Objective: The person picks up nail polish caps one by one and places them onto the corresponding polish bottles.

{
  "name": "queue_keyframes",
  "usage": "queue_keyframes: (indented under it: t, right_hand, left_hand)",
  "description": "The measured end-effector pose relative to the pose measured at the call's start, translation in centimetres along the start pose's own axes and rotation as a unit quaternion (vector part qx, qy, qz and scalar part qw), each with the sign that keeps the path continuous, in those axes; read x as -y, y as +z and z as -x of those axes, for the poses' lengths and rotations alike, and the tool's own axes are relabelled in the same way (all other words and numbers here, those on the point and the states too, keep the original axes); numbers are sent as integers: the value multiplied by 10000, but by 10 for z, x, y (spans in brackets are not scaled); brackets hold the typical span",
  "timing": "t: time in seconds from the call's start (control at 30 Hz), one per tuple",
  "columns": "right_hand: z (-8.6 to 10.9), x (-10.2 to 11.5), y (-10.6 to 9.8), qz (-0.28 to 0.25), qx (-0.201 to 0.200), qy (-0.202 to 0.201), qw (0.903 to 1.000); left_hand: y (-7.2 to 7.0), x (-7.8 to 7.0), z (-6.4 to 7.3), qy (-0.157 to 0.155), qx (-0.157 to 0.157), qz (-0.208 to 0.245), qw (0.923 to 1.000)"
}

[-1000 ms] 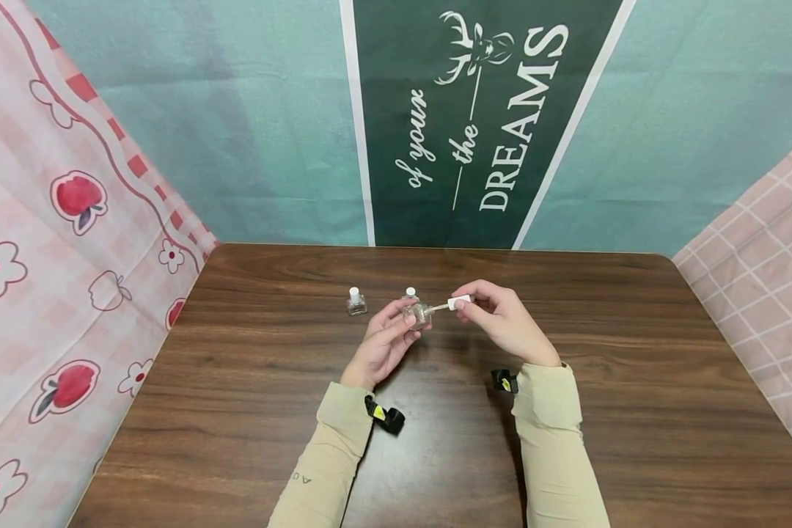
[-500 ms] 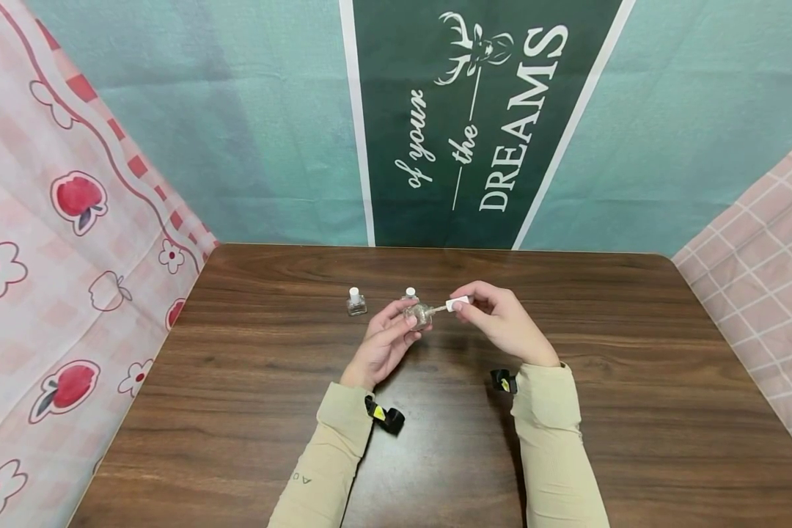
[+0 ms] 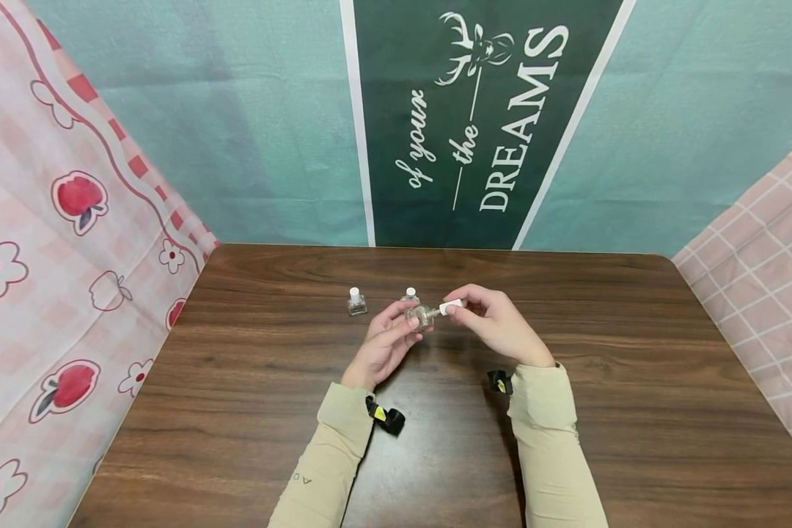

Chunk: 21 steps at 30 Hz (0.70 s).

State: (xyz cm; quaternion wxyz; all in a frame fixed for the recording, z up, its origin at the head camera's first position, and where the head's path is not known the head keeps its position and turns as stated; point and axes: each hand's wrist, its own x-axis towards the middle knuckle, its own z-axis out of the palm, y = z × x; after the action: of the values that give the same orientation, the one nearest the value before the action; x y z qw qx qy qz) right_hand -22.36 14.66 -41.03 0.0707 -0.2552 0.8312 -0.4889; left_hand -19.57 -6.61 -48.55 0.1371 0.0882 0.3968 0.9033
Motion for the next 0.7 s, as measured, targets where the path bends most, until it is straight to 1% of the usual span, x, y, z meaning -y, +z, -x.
queue_keyframes:
  t: [0.2, 0.53, 0.7]
  right_hand:
    - [-1, 0, 2, 7, 74, -39, 10000]
    - [-2, 2, 4, 70, -23, 95, 9999]
    - [-3, 2, 5, 188, -29, 138, 9997]
  left_hand:
    - [1, 0, 0, -13, 20, -6, 10000]
    - [1, 1, -1, -40, -2, -96, 9999]
    - [1, 2, -1, -44, 2, -126, 9999]
